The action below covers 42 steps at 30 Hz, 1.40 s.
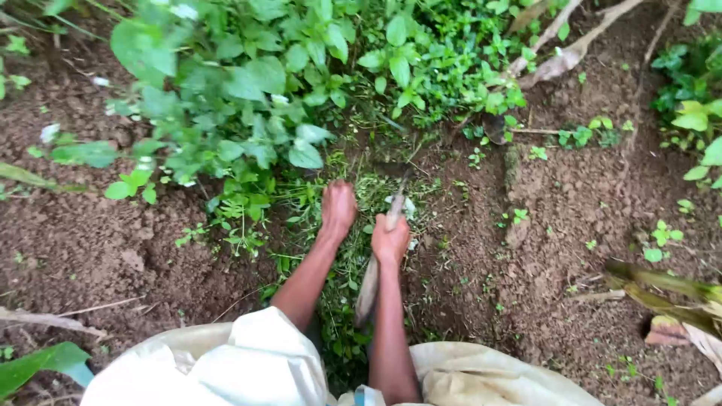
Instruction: Clearing weeds from a patch of soil using a small hand tool and manual pulling
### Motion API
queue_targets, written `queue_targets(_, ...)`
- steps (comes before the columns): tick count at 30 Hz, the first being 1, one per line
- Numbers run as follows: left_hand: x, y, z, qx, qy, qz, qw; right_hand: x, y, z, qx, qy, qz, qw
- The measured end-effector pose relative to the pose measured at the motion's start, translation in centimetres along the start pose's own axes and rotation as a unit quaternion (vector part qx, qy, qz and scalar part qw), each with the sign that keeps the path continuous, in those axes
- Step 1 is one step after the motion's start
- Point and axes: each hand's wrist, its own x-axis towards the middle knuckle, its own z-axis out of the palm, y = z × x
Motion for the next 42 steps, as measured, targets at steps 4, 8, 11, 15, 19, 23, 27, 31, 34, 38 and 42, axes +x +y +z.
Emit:
queue_targets(4, -0.4, 0.4, -1.9, -0.015, 0.015, 0.002, 1.000, -3.1, -5.9, -0.8, 0.149, 0.056, -0.113, 0.981)
queue_targets(8, -0.4, 0.0, -3.0, -0.027, -0.001, -0.022, 0.999, -1.2, -3.7, 2.1, 0.227, 0.015, -0.147, 0.963)
queue_targets(11, -1.2, 1.3, -4.5, -0.011, -0.021, -0.028, 0.999, -1.4, -0.7, 2.2, 0.110, -0.063, -0.102, 0.987)
queue_targets(15, -1.7, -0.4, -2.2, -0.006, -0.035, -0.022, 0.999, -1.4, 0.4, 3.0, 0.035, -0.047, -0.006, 0.998)
queue_targets(19, -3.3, 1.2, -4.9, -0.023, -0.028, -0.034, 0.999, -4.1, -5.5, -0.6, 0.228, -0.019, -0.026, 0.973)
queue_targets(23, -5.0, 5.4, -11.1, -0.054, -0.080, -0.029, 0.995, -3.8, -6.4, -3.0, 0.344, 0.040, -0.041, 0.937)
queue_targets(27, -4.7, 2.3, -3.0, 0.054, 0.014, 0.079, 0.995, -4.4, -7.8, -5.4, 0.403, 0.055, -0.038, 0.913)
queue_targets(31, -3.6, 2.2, -3.9, 0.033, -0.072, 0.050, 0.996, -3.5, -6.2, -2.3, 0.444, 0.075, -0.022, 0.893)
queue_targets(34, -1.2, 1.0, -2.8, 0.028, -0.076, 0.051, 0.995, -3.3, 0.9, 4.7, 0.472, 0.020, 0.000, 0.881)
queue_targets(38, -0.5, 0.6, -3.1, 0.039, -0.099, 0.010, 0.994, -4.3, 5.5, 8.5, 0.276, -0.054, 0.134, 0.950)
queue_targets(42, -1.6, -0.7, -3.7, 0.041, -0.107, 0.003, 0.993, -2.6, 5.1, 8.5, 0.439, -0.002, 0.129, 0.889)
